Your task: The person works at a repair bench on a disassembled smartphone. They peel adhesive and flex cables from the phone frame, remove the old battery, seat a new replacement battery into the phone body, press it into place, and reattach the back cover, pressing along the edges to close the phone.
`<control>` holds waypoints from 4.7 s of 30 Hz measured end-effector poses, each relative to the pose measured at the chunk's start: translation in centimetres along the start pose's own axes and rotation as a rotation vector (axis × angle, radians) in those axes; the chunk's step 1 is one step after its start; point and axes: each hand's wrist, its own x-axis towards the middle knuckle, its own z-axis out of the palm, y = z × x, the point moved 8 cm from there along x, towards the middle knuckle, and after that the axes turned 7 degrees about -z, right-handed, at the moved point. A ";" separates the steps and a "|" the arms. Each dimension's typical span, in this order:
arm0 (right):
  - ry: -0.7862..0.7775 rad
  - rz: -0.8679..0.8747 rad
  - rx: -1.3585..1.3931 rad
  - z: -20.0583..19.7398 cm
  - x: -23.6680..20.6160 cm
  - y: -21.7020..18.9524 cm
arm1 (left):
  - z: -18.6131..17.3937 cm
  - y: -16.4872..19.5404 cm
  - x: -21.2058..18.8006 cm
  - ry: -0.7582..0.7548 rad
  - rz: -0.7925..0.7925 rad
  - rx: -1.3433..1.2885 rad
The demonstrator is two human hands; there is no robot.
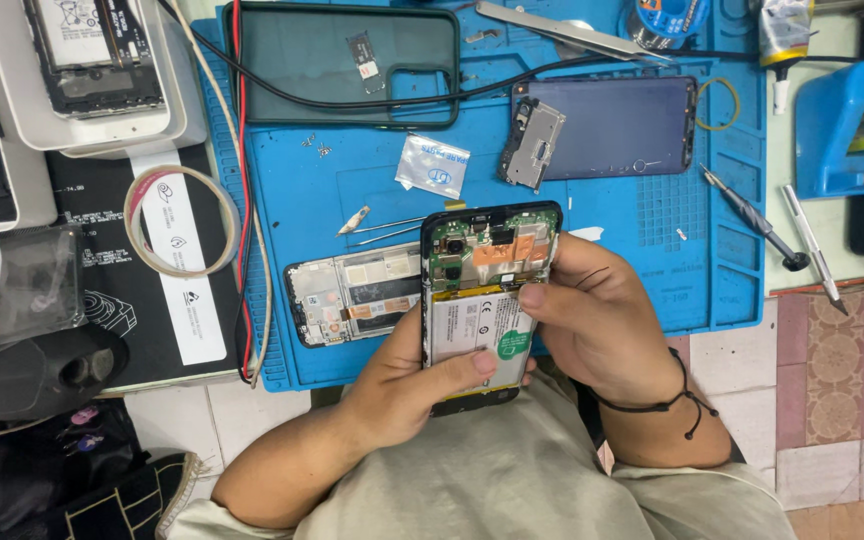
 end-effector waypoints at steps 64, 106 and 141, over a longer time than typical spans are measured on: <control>0.144 -0.551 -0.743 4.1 -1.8 -5.3 | 0.4 2.7 0.2 -0.106 0.342 0.148; 0.182 -0.289 -0.792 2.5 -2.8 -5.0 | 1.2 3.4 -0.7 0.086 0.534 0.555; 0.159 -0.334 -0.844 2.6 -2.8 -4.9 | 1.2 3.4 -1.0 0.142 0.544 0.648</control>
